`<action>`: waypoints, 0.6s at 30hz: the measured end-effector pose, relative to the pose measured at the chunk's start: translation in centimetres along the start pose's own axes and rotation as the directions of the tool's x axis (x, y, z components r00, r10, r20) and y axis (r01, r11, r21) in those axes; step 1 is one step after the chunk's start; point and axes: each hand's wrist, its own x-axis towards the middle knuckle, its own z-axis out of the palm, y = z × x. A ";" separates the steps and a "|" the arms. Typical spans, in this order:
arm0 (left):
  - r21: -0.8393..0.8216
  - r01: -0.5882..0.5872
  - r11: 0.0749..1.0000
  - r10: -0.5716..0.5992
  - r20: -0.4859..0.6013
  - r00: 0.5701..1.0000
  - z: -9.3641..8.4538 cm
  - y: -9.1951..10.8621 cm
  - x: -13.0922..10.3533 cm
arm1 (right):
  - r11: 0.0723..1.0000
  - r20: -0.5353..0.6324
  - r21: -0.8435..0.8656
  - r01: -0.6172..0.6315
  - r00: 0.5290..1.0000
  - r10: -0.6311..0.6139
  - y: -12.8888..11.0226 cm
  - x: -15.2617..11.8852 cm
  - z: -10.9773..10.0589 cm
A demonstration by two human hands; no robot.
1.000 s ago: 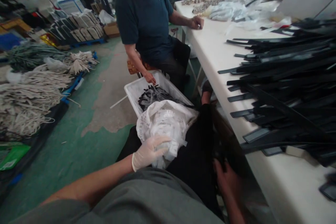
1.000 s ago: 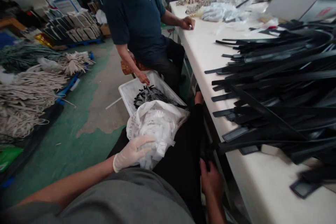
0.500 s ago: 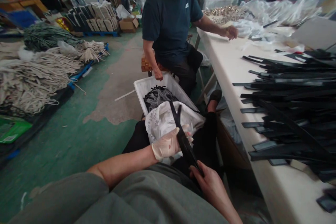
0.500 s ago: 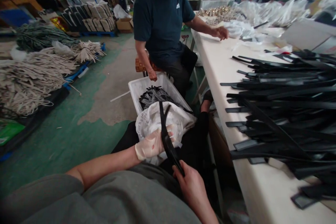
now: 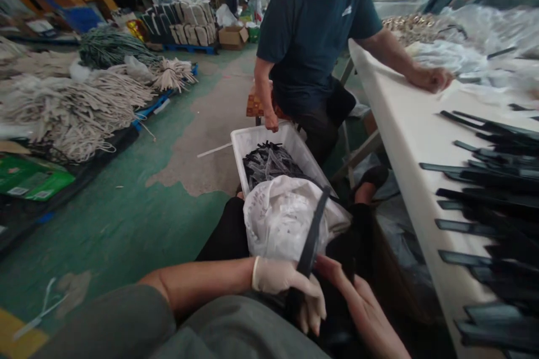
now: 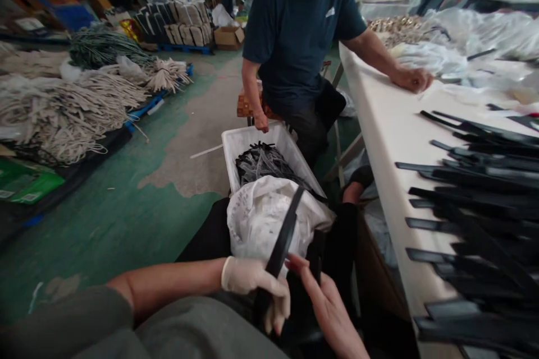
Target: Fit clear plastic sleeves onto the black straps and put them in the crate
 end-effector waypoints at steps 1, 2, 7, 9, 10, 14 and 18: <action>0.016 0.030 0.999 -0.030 0.012 0.999 -0.1 -0.2 1.0 | 0.998 0.065 0.048 -0.028 0.998 0.025 -0.4 0.5 0.7; 0.018 0.047 0.999 -0.047 0.010 0.999 -0.2 -0.3 1.9 | 0.994 0.127 0.097 -0.060 0.991 0.047 -0.7 1.1 1.6; 0.226 0.051 0.973 0.021 -0.308 0.951 -1.7 2.1 3.5 | 0.942 0.229 0.331 -0.052 0.973 -0.027 -1.6 5.0 3.5; 0.425 0.059 0.903 0.162 -0.466 0.870 -3.8 4.9 2.0 | 0.909 0.149 0.416 0.006 0.986 -0.075 -2.3 7.1 2.0; 0.512 0.039 0.858 0.247 -0.479 0.842 -5.5 6.6 0.9 | 0.899 0.081 0.437 0.022 0.995 -0.064 -2.7 8.5 0.7; 0.747 -0.040 0.663 0.633 -0.532 0.563 -16.9 13.3 -2.4 | 0.963 -0.222 0.268 -0.015 0.972 0.077 -3.5 15.6 -6.1; 0.725 0.218 0.653 0.670 -0.687 0.280 -28.6 13.9 0.0 | 0.994 -0.412 0.097 -0.054 0.907 0.090 -1.0 24.3 -10.1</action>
